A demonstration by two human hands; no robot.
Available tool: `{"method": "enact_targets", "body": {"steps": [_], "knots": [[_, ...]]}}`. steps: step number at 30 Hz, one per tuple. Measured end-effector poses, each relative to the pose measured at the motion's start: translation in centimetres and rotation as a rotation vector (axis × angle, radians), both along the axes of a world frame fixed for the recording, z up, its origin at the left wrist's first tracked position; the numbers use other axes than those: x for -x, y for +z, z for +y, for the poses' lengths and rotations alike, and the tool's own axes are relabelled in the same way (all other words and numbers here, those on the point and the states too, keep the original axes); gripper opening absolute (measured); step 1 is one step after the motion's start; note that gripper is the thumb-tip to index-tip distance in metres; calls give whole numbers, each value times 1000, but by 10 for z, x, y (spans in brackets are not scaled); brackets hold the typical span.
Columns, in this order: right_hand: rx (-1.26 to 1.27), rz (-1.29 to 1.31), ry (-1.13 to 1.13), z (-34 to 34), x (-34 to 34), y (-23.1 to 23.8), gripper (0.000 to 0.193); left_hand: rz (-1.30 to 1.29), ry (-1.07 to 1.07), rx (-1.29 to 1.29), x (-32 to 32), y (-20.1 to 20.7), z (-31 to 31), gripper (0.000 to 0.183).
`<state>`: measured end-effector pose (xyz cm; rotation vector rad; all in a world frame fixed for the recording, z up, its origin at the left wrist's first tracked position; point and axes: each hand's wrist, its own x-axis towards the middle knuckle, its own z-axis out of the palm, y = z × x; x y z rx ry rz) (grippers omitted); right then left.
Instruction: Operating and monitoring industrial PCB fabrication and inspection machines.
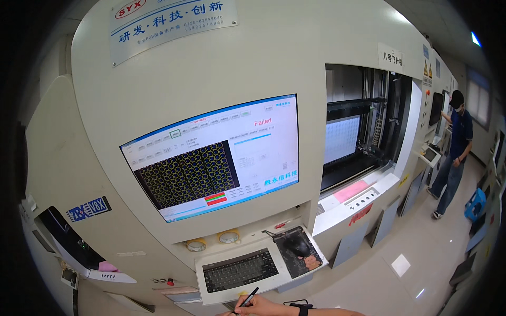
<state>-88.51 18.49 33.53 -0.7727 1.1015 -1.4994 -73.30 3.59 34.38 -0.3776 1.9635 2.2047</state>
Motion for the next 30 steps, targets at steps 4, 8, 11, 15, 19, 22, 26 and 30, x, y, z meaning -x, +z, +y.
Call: {"method": "enact_targets", "body": {"steps": [4,8,11,15,19,22,26,30], "knots": [[4,35,-84,4,6,7,15,23,30,-52,11,12,8,36],[4,1,-69,12,7,12,15,-5,25,-79,10,22,13,37],[-17,-38,-105,16,0,11,14,-34,-49,-157,10,27,10,39],[-42,-60,-189,15,-7,9,13,-38,-122,-164,11,19,1,41],[-145,104,-519,31,33,10,11,-262,101,-172,-8,5,-32,39],[15,17,-525,38,57,4,11,-37,317,-271,-29,4,-57,42],[-61,146,-509,20,48,-18,15,57,437,-195,-34,7,-62,42],[-95,286,-562,-5,38,-41,16,160,536,-322,-37,3,-57,42]]}}
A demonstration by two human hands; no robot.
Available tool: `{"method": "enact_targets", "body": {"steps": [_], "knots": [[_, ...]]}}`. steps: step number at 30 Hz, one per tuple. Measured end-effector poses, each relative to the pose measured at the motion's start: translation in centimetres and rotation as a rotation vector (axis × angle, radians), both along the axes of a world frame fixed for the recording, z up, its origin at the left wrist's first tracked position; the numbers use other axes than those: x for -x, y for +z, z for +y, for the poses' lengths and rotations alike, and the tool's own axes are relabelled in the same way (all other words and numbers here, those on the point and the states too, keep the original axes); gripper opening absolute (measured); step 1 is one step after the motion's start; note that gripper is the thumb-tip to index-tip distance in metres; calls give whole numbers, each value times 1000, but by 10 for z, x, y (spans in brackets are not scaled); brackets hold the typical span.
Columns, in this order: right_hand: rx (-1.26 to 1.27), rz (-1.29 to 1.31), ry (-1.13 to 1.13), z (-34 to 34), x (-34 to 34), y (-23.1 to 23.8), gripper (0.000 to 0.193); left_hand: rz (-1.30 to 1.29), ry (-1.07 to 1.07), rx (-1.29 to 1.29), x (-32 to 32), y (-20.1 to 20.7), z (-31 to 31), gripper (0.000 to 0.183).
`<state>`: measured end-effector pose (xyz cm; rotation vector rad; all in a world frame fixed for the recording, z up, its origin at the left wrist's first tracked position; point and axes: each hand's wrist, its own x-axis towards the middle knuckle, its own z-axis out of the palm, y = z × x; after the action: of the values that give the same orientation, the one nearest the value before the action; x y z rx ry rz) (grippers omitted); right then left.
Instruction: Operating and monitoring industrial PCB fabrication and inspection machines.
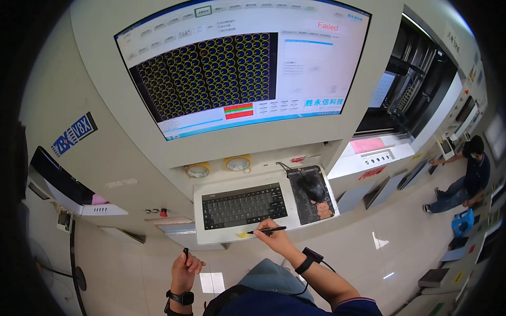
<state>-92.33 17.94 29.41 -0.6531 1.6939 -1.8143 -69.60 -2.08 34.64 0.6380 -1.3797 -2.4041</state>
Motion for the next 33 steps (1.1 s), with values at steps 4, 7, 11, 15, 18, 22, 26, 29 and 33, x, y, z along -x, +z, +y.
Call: {"method": "enact_targets", "body": {"steps": [4,7,11,15,18,22,26,29,33], "knots": [[-107,205,-41,-10,-6,-13,23,2,31,-2,-13,-9,-2,42],[-139,279,-57,-15,-10,-16,23,-22,55,-17,-22,-12,-6,41],[-141,293,-74,-20,-13,-17,24,-28,65,-34,-28,-16,-8,41],[-179,321,-85,-22,-14,-19,23,-36,55,-29,-29,-19,-10,40],[-220,330,-97,-21,-14,-20,22,-35,49,-34,-27,-20,-12,40],[-211,365,-73,-19,-14,-19,22,-39,41,-26,-26,-20,-13,41],[-222,361,-79,-17,-14,-16,22,-47,42,-42,-26,-21,-12,40],[-149,315,-97,-16,-13,-13,21,-52,38,-41,-26,-20,-12,40],[-185,304,-95,-16,-13,-13,21,-59,36,-41,-27,-20,-10,40]]}}
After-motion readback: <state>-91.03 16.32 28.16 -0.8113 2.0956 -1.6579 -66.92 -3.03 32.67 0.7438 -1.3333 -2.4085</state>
